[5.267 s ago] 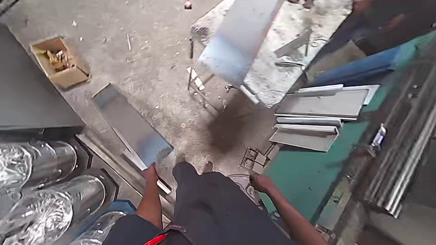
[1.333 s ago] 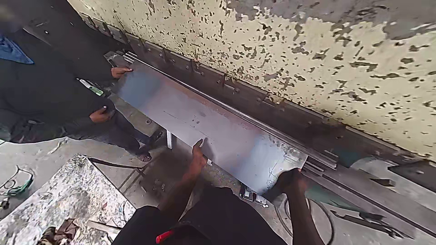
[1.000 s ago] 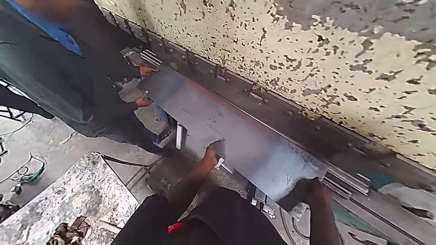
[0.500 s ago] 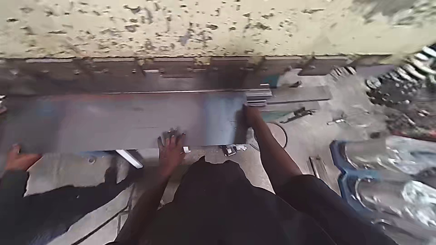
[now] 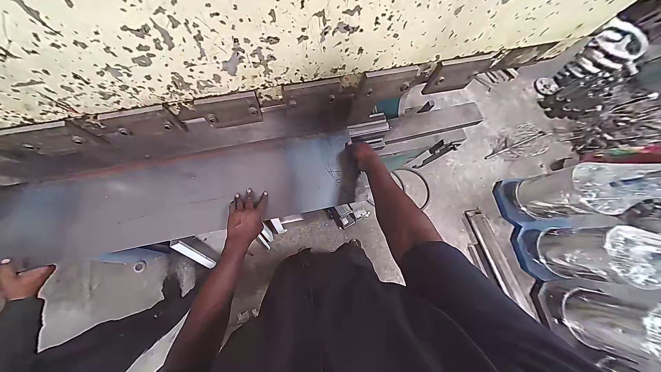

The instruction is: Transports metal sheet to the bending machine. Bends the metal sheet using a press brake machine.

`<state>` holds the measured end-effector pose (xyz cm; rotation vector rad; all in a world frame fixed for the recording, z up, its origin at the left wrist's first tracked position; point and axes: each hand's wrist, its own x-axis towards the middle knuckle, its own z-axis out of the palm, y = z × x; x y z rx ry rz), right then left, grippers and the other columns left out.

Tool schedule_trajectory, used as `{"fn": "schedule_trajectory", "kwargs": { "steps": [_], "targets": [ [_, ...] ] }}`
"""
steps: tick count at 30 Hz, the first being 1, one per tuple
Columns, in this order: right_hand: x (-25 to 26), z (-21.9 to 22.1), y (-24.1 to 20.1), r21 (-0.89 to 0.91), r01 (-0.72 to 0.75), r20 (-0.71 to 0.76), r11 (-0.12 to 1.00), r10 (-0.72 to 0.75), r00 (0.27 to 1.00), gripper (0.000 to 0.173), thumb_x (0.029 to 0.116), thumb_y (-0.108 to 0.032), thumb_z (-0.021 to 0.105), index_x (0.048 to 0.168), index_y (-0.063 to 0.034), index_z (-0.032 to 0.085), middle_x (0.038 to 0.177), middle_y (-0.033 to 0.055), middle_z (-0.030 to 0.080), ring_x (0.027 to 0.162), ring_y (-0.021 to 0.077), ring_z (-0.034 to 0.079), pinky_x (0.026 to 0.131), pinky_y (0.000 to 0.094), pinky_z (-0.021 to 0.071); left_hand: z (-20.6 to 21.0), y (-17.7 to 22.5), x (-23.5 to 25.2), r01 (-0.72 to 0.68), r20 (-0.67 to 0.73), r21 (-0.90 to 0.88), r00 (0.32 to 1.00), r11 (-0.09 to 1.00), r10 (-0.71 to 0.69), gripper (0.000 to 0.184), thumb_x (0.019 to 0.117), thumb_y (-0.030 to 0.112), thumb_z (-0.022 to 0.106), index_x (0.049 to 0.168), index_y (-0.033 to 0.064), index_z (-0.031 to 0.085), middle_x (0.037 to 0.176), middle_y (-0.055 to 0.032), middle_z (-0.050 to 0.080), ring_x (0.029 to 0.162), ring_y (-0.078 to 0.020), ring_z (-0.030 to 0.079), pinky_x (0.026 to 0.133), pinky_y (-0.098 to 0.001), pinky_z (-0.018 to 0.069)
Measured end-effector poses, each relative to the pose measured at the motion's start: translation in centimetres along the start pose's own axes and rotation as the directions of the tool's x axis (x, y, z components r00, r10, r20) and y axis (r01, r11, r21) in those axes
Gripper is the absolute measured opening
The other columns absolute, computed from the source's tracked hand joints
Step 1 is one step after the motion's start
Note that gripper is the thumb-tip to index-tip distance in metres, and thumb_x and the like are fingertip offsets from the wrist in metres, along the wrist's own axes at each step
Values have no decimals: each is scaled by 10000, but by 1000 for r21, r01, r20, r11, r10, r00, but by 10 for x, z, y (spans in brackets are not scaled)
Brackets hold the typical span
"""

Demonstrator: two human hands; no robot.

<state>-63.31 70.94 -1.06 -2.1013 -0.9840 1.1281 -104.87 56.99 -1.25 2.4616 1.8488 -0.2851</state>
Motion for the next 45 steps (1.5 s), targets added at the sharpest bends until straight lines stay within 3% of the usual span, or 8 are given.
{"fn": "schedule_trajectory", "kwargs": {
  "steps": [3,6,17,22,26,35,38,45],
  "targets": [
    [-1,-2,-8,-64,4,3,998,-4,1000,459,1038,-406,548,1235,-7,659,1290,230,631,1223,366,592,997,606,483,-10,-1,3,-2,19,-11,1000,1000,2,936,769,235,790,1588,389,363,1615,-219,371,1433,-496,398,1138,-653,329],
    [9,1,-7,13,-21,-24,1000,22,999,481,1015,-450,577,1234,-30,665,1266,211,645,1190,347,613,972,594,507,-18,0,8,1,52,-13,999,1000,0,960,759,258,802,1593,398,348,1610,-215,384,1438,-482,397,1132,-653,331],
    [26,9,-9,145,-1,-57,989,10,998,375,1012,-345,590,1170,-17,679,1186,201,662,1109,328,633,918,567,527,-18,-4,14,-17,50,6,999,1000,17,985,731,253,808,1589,409,350,1591,-222,408,1408,-487,433,1097,-641,374],
    [25,10,-14,190,-15,-84,982,31,996,456,992,-344,626,1278,11,611,1240,227,633,1143,343,620,938,565,529,-17,-6,14,-18,38,7,999,1000,17,963,746,253,789,1590,403,350,1602,-206,401,1419,-480,422,1100,-648,366],
    [25,8,-16,151,12,-107,988,4,994,404,989,-349,634,1170,11,665,1189,216,657,1104,336,634,923,564,527,-20,-6,17,-32,32,3,999,999,32,971,728,242,809,1585,375,372,1578,-221,428,1401,-484,443,1092,-659,372],
    [26,10,-13,196,0,-101,981,20,995,477,955,-364,684,1249,8,632,1206,218,657,1110,333,642,931,556,537,-8,-3,16,-6,10,-3,1000,1000,6,1001,710,176,822,1585,369,375,1587,-218,415,1419,-508,408,1090,-679,374],
    [30,9,-9,237,2,-70,972,15,997,499,984,-390,645,1284,6,611,1260,224,629,1167,335,615,964,560,519,0,-2,17,7,-14,-2,1000,1000,-7,999,711,172,818,1583,379,376,1591,-221,406,1427,-506,395,1096,-674,371],
    [38,5,3,155,103,-21,983,-101,995,417,1038,-350,555,1171,24,682,1249,217,656,1182,344,614,989,568,499,1,2,17,34,-14,38,999,999,-34,989,726,198,812,1588,381,363,1615,-192,385,1444,-452,405,1112,-643,370]
  ]
}}
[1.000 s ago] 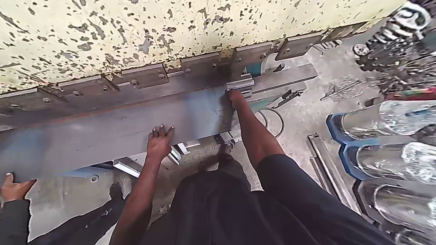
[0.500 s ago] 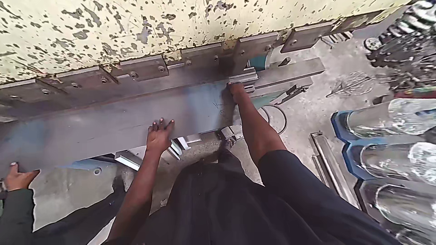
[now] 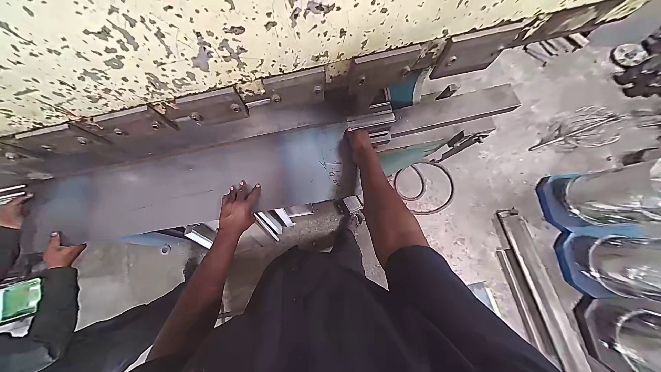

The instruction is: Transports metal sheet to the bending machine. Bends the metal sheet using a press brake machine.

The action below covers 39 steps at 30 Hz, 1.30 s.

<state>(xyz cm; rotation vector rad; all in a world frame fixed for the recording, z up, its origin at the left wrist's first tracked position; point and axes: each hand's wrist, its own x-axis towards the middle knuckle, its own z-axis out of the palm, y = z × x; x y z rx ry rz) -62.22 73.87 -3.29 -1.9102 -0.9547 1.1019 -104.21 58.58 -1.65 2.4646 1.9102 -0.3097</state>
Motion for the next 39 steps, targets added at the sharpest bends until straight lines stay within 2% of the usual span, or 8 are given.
{"fn": "schedule_trajectory", "kwargs": {
  "steps": [6,9,14,24,27,31,35,39],
  "targets": [
    [8,-2,-1,75,-20,-3,997,21,1000,367,1004,-341,600,1102,0,690,1122,193,679,1063,315,640,918,552,513,-15,-2,-1,-21,43,7,999,1000,20,953,740,185,791,1586,350,385,1599,-159,430,1479,-391,389,1145,-623,347],
    [9,-3,-1,70,-29,15,997,28,999,372,991,-358,617,1085,-7,698,1124,191,684,1075,318,644,921,560,516,-18,-3,-1,-36,31,11,999,999,36,938,735,173,780,1578,344,404,1576,-155,462,1465,-386,414,1114,-632,381],
    [14,-4,-2,57,-63,16,996,62,998,401,975,-395,630,1092,-17,694,1132,193,678,1081,322,644,917,568,521,-21,-2,1,-27,58,34,998,999,25,952,740,184,778,1588,355,381,1611,-121,420,1471,-370,405,1093,-639,393],
    [5,-6,-9,53,-53,-1,997,53,999,361,978,-379,628,1025,-30,708,1074,170,681,1022,301,646,872,548,525,-24,-3,-1,-35,59,21,998,999,33,999,707,176,820,1588,343,380,1595,-163,429,1450,-418,419,1086,-653,396],
    [3,-7,-12,56,-68,6,996,68,998,369,989,-370,618,1073,-20,699,1115,181,674,1062,310,641,899,557,521,-23,-5,0,-33,58,26,998,999,31,1008,705,171,818,1592,343,372,1587,-161,441,1436,-428,431,1080,-660,396],
    [2,-7,-12,75,-62,-2,995,62,998,339,980,-347,620,1030,-19,691,1055,172,673,1009,301,641,859,548,523,-22,-5,0,-29,51,26,998,999,27,993,716,158,819,1587,346,381,1583,-155,448,1436,-423,433,1087,-662,391],
    [-5,-10,-17,118,-72,-1,990,73,997,334,982,-321,618,1105,-14,668,1098,183,658,1039,300,627,874,540,519,-23,-7,-1,-48,34,37,998,998,47,978,722,158,802,1587,342,386,1614,-155,403,1441,-415,432,1067,-652,416],
    [-6,-10,-19,115,-83,-6,990,84,996,358,977,-335,626,1109,-5,667,1099,188,666,1039,302,638,880,542,522,-25,-8,-1,-55,36,41,998,998,54,968,719,156,794,1584,331,396,1607,-165,410,1438,-420,435,1061,-657,418]
  ]
}}
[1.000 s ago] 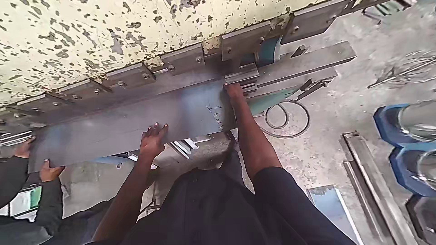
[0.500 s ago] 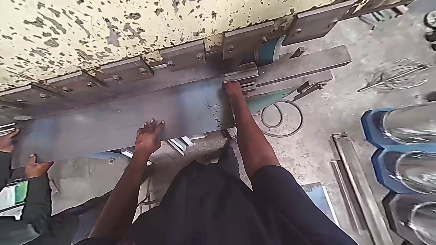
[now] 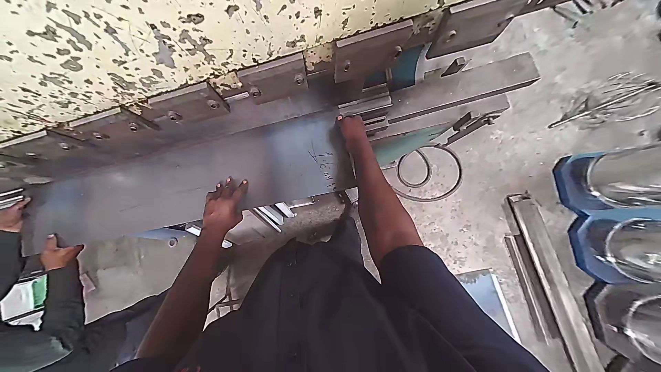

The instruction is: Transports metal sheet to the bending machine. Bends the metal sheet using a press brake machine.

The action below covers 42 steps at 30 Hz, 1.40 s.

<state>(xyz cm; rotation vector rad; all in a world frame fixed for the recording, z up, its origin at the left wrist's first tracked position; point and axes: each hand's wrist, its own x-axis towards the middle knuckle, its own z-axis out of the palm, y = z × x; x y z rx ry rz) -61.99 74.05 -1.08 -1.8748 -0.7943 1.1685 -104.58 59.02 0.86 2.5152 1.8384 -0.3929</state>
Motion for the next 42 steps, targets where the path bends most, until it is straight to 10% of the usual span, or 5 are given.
{"fn": "schedule_trajectory", "kwargs": {
  "steps": [42],
  "targets": [
    [5,-1,-2,13,-7,40,1000,6,999,289,964,-304,646,1055,-34,689,1038,148,670,970,274,640,828,525,533,-11,-1,-2,28,38,-11,999,1000,-28,962,742,187,787,1591,356,368,1617,-160,398,1442,-437,420,1068,-664,402]
  ]
}}
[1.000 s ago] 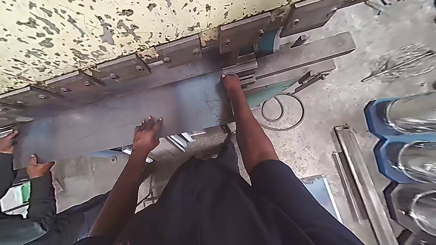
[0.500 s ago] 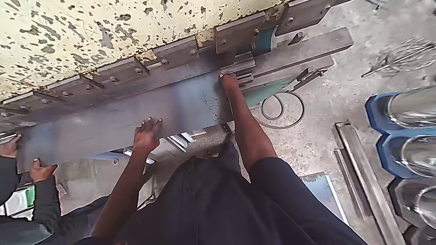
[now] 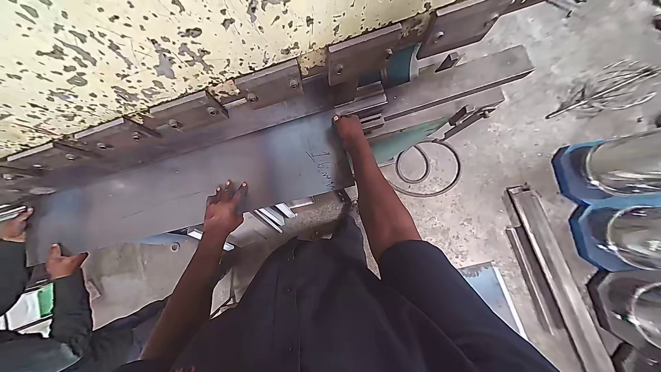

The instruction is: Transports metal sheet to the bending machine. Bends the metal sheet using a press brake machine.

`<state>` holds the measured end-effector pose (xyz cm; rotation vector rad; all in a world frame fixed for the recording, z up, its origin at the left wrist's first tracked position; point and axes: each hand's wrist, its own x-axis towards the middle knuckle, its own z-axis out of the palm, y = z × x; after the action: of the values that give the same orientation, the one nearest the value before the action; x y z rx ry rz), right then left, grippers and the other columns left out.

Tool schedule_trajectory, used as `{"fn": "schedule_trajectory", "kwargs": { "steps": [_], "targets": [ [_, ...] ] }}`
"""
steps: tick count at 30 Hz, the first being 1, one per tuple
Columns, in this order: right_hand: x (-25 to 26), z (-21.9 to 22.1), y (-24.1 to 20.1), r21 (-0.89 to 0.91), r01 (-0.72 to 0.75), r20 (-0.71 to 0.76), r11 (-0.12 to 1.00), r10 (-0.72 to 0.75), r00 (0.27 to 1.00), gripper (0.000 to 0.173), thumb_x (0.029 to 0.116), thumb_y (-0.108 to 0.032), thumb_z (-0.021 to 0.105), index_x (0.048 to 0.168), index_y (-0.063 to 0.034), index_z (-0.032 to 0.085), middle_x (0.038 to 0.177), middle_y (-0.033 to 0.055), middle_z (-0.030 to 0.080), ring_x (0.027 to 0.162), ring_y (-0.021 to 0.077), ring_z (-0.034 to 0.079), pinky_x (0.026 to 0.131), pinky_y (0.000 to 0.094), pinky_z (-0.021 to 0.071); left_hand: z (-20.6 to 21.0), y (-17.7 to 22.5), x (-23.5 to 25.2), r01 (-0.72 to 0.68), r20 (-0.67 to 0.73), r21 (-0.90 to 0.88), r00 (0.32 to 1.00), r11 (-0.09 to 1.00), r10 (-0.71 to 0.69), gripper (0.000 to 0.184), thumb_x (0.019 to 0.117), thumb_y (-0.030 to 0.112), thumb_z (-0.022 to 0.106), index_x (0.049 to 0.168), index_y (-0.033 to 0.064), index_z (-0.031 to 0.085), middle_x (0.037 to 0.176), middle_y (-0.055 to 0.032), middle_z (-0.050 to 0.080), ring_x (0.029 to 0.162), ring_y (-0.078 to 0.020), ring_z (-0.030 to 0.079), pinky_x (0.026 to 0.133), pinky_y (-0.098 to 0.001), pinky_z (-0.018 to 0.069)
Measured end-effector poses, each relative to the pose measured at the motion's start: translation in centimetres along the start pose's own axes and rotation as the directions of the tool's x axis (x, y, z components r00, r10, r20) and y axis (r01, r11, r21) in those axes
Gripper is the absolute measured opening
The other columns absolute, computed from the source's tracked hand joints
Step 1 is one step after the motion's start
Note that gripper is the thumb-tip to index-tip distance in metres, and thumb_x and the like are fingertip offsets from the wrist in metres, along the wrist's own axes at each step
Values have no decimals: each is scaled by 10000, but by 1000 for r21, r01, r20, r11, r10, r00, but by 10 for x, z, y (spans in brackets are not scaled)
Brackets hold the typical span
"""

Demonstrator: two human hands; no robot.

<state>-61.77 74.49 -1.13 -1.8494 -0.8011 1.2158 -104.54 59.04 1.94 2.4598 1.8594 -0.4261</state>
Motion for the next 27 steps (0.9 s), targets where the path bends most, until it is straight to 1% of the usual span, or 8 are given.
{"fn": "schedule_trajectory", "kwargs": {
  "steps": [8,10,12,14,16,22,25,27],
  "targets": [
    [1,2,1,25,24,-1,999,-24,1000,265,961,-290,651,1041,-40,685,1012,132,663,933,248,630,804,505,531,-3,0,-1,8,-18,-15,1000,1000,-8,989,721,178,807,1589,365,372,1616,-165,397,1421,-462,435,1044,-684,408],
    [-5,-8,2,-120,60,-13,991,-62,998,364,1012,-339,595,1155,-17,689,1146,183,674,1079,307,630,917,542,514,0,5,0,-17,-32,-55,999,998,15,994,710,164,823,1585,343,387,1612,-184,394,1428,-472,421,1041,-709,404],
    [-16,-19,-8,-435,182,114,882,-146,983,462,1102,-321,471,1353,41,610,1361,294,606,1306,444,548,1094,609,407,-2,9,-6,-20,-62,-142,998,990,11,988,695,157,880,1565,302,436,1609,-193,399,1464,-457,381,1093,-710,370],
    [-26,-9,-25,-679,286,237,676,-167,957,507,1129,-314,390,1388,86,563,1405,371,543,1350,541,488,1108,683,354,-7,3,-17,6,-87,-209,996,978,-25,959,698,185,889,1553,284,466,1613,-190,397,1487,-431,355,1142,-665,341],
    [-37,-5,-32,-715,269,215,646,-164,963,584,1116,-410,379,1403,69,551,1449,355,509,1384,505,465,1127,656,361,-12,1,-15,36,-47,-231,998,972,-48,979,708,217,892,1565,342,433,1620,-184,387,1494,-438,337,1169,-661,309],
    [-40,-2,-14,-337,159,26,928,-159,987,517,1026,-424,576,1302,10,628,1320,206,625,1205,283,601,1027,511,478,-15,3,-6,25,41,-238,999,971,-16,1071,701,133,846,1597,407,327,1639,-206,338,1470,-494,338,1161,-656,300],
    [-46,-11,-5,-146,172,94,974,-159,983,506,1035,-421,567,1342,-19,591,1236,144,658,1087,202,643,947,442,540,-16,2,-7,17,39,-252,999,968,-8,1065,713,154,852,1605,384,318,1641,-220,325,1465,-492,347,1149,-659,312],
    [-53,-19,10,10,112,103,994,-113,988,504,1064,-475,479,1339,-62,568,1099,77,668,909,138,654,800,382,572,-17,0,-7,14,43,-264,999,965,-3,1064,717,153,851,1607,381,314,1636,-237,324,1462,-497,350,1147,-666,312]
  ]
}}
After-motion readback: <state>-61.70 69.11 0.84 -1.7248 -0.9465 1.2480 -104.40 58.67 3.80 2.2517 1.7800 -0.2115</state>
